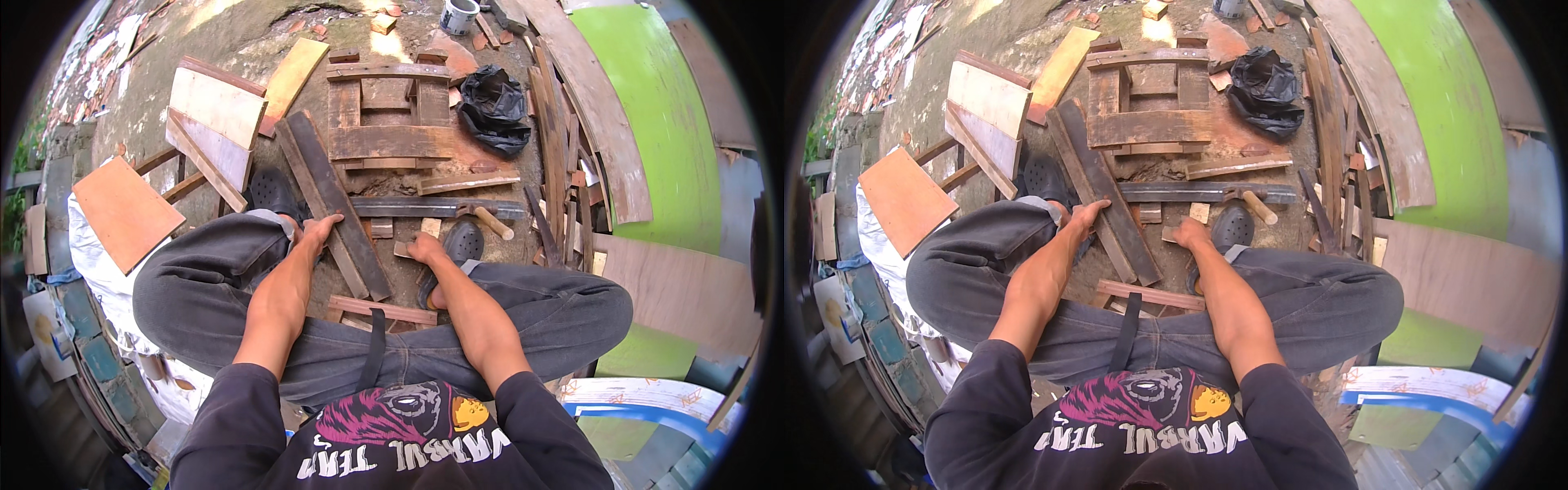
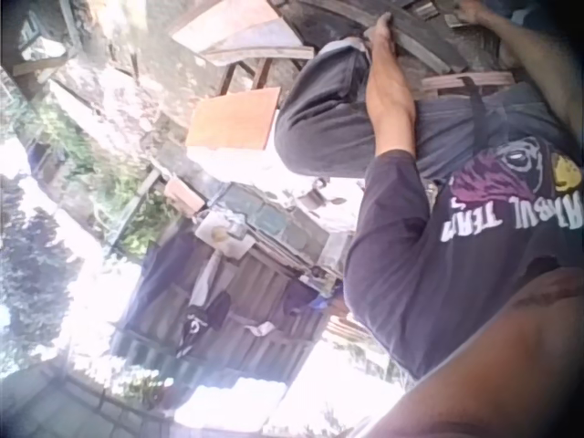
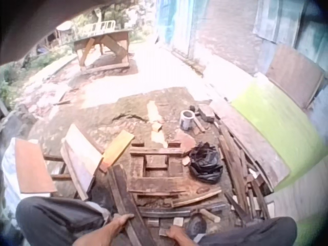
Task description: The person assembles a small wooden frame by arranging and aligning several wooden pieces on the ground. They use a hammer to drive nails into the joints to secure the structure.
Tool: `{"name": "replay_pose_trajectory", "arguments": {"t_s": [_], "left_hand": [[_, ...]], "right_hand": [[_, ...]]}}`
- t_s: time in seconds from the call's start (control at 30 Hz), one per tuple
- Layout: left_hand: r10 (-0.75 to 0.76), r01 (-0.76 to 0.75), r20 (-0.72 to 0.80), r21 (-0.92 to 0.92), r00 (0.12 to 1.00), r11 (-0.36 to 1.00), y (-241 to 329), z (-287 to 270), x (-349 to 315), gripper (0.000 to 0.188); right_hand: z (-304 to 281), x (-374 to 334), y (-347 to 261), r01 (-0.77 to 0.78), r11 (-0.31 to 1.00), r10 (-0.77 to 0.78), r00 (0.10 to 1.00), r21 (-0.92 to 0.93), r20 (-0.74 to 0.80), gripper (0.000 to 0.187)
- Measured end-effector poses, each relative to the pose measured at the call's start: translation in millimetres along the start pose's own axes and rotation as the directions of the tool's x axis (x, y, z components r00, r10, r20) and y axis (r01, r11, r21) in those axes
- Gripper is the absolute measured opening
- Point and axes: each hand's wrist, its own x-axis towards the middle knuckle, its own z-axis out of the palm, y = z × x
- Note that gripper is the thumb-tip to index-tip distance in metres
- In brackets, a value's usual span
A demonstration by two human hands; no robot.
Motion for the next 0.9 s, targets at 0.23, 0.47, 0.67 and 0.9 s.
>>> {"name": "replay_pose_trajectory", "arguments": {"t_s": [0.23, 0.47, 0.67, 0.9], "left_hand": [[0.162, -0.155, -0.054, 0.105, 0.985, 0.982, 15.9, 8.2, -32.1, 0.079], [0.417, -0.312, -0.139, 0.469, 0.898, 0.826, 13.6, 7.2, -44.3, 0.086], [0.455, -0.299, -0.214, 0.509, 0.864, 0.807, 12.4, 9.1, -47.2, 0.089], [0.324, -0.203, -0.26, 0.403, 0.91, 0.893, 80.4, -23.9, -33.9, 0.092]], "right_hand": [[7.1, -7.8, -20.9, 0.183, 0.98, -0.184, 0.983, 0.072, 0.002, 0.066], [11.3, -33.3, -31.9, 0.229, 0.969, -0.224, 0.973, -0.09, 0.063, 0.082], [1.6, -38.3, -37.3, 0.234, 0.971, -0.229, 0.97, -0.057, 0.085, 0.085], [-1.0, -44.7, -59.1, 0.332, 0.943, -0.333, 0.943, 0.036, 0.013, 0.094]]}}
